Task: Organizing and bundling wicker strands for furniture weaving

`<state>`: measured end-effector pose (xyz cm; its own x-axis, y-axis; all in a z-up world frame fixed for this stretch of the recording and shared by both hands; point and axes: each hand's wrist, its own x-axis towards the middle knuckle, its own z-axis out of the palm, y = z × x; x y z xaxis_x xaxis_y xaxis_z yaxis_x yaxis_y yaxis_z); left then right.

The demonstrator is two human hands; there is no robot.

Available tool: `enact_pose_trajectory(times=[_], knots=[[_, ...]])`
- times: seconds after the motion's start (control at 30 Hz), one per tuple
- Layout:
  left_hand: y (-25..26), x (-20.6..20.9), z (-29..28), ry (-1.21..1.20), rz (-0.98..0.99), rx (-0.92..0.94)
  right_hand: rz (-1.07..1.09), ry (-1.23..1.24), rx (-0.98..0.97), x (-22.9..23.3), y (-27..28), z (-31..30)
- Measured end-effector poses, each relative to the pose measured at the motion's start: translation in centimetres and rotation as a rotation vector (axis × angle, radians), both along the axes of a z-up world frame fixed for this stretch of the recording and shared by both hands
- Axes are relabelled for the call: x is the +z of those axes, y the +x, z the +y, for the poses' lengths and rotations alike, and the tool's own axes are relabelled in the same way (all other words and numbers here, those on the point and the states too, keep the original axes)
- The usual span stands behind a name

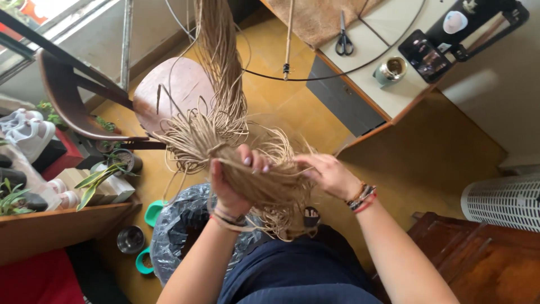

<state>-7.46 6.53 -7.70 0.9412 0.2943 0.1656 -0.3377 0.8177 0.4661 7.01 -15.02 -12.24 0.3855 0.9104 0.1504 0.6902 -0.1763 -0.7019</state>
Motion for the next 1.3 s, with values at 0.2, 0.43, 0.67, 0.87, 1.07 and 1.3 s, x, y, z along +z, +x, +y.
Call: enact_pose_trajectory(times=[0.2,0.43,0.67,0.87,1.07,1.3], knots=[[-2.2,1.5,2.7,0.057,-0.064,-0.009,0.008,-0.865,-0.343,-16.6,2.2,-8.2],[-1.5,3.0,4.6,0.109,-0.058,0.134,0.051,-0.998,-0.591,-13.5,1.2,-10.3],[-1.1,4.0,5.1,0.126,-0.05,0.164,0.099,-0.467,-0.494,-14.9,0.1,-12.4],[-2.1,0.0,2.4,0.166,-0.014,0.069,0.335,-0.034,-0.566,-6.9,-0.5,-8.4],[-1.3,-0.9,2.2,0.208,0.056,0.16,0.616,0.177,-0.585,-6.3,-0.1,-8.9],[-0.3,-1.2,2.8,0.129,0.082,0.232,0.934,0.194,-0.345,-7.6,1.0,-11.0]])
